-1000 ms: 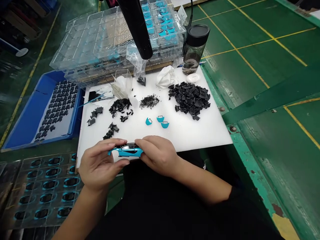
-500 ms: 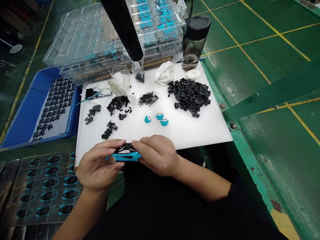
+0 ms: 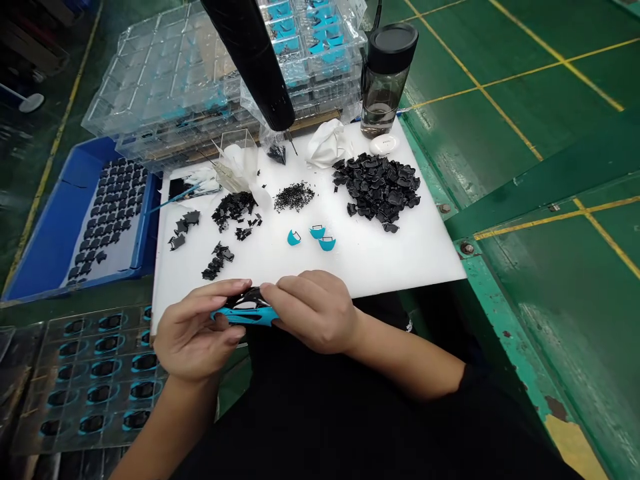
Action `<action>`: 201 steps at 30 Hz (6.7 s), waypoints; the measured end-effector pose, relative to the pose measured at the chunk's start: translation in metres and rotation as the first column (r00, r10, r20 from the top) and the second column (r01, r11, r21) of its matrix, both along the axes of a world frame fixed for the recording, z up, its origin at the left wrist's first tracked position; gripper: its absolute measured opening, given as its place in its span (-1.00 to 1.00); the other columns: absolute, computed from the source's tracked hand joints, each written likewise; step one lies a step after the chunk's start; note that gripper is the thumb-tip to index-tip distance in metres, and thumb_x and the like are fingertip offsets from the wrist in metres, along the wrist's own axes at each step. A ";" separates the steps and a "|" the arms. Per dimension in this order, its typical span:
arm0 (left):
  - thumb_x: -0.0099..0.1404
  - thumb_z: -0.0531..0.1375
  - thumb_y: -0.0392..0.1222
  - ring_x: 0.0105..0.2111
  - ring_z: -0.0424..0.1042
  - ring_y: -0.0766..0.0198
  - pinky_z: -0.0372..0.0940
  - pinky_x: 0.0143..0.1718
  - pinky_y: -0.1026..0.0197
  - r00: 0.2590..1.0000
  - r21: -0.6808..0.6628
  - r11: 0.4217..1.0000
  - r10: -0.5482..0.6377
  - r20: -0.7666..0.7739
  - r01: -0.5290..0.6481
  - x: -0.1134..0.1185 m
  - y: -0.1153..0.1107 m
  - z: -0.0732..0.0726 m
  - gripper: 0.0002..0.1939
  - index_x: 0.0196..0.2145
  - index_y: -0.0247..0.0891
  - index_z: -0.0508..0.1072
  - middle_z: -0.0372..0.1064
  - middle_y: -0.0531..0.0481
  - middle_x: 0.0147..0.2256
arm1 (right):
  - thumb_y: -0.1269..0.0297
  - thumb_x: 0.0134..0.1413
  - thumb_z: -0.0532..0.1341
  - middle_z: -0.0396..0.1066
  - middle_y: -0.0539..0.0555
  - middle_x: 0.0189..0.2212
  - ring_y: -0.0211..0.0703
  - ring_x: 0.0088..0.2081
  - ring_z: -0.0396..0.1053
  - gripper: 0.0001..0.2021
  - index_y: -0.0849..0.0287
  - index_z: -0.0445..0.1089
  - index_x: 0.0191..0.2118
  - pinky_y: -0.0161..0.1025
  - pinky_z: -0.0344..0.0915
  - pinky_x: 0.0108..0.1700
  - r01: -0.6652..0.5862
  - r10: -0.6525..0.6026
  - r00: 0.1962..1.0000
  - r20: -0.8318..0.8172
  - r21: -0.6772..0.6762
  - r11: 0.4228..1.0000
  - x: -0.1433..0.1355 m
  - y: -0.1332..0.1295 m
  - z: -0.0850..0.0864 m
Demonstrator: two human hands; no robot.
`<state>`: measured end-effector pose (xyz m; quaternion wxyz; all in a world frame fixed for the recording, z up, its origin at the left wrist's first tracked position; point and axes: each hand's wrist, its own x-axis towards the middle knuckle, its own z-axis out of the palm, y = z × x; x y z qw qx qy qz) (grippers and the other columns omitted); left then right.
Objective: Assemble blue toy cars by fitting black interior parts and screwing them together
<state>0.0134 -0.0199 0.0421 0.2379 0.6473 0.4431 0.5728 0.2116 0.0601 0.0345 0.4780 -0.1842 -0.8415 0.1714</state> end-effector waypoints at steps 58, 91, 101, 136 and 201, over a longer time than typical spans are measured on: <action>0.25 0.16 -0.13 -0.30 0.42 0.15 0.30 -0.33 0.17 0.636 -0.450 0.652 0.066 -0.769 -0.611 -0.117 0.073 -0.001 -0.79 -0.20 -0.25 0.48 0.41 -0.08 -0.24 | 0.04 0.36 0.03 0.50 0.19 -0.28 -0.17 -0.35 0.46 -0.58 0.30 0.47 -0.08 -0.28 0.43 -0.33 -0.647 -0.300 0.753 -0.586 -0.575 -0.501 -0.036 0.028 -0.023; 0.33 0.21 -0.16 -0.10 0.55 0.19 0.44 -0.02 0.15 0.890 -0.398 0.885 0.039 -0.455 -0.242 -0.018 0.059 0.002 -0.72 -0.01 -0.12 0.53 0.57 0.00 -0.10 | 0.14 0.39 -0.01 0.53 0.13 -0.35 -0.14 -0.40 0.55 -0.66 0.15 0.27 0.13 -0.23 0.51 -0.33 -0.581 -0.190 0.807 -0.559 -0.694 -0.425 -0.035 0.020 -0.018; 0.31 0.22 -0.05 -0.24 0.53 0.22 0.44 -0.18 0.16 0.862 -0.363 0.821 0.276 -0.425 -0.441 -0.027 0.068 0.003 -0.75 -0.11 -0.18 0.50 0.55 -0.06 -0.15 | 0.11 0.29 0.16 0.47 0.06 -0.18 -0.13 -0.29 0.57 -0.75 -0.01 0.33 0.03 -0.23 0.52 -0.40 -0.370 -0.140 0.929 -0.343 -0.884 -0.286 -0.033 0.016 -0.006; -0.03 0.40 0.29 -0.54 0.38 0.30 0.25 -0.55 0.22 0.914 -0.097 0.960 0.281 0.294 -0.264 -0.055 0.109 -0.004 -0.51 -0.41 -0.21 0.52 0.41 0.03 -0.50 | 0.15 0.28 0.14 0.48 0.07 -0.28 -0.21 -0.44 0.47 -0.83 0.10 0.28 -0.11 -0.19 0.49 -0.40 -0.217 -0.062 0.976 -0.208 -0.955 -0.201 -0.048 0.025 -0.015; 0.27 0.26 0.11 -0.54 0.34 0.29 0.21 -0.51 0.19 0.970 0.254 0.952 0.205 -0.128 -0.168 -0.039 0.101 -0.005 -0.69 -0.40 -0.20 0.48 0.34 0.04 -0.54 | 0.25 0.32 0.08 0.48 0.04 -0.33 -0.21 -0.43 0.48 -0.90 0.09 0.29 -0.13 -0.21 0.51 -0.40 -0.239 -0.081 0.971 -0.226 -0.940 -0.242 -0.048 0.029 -0.012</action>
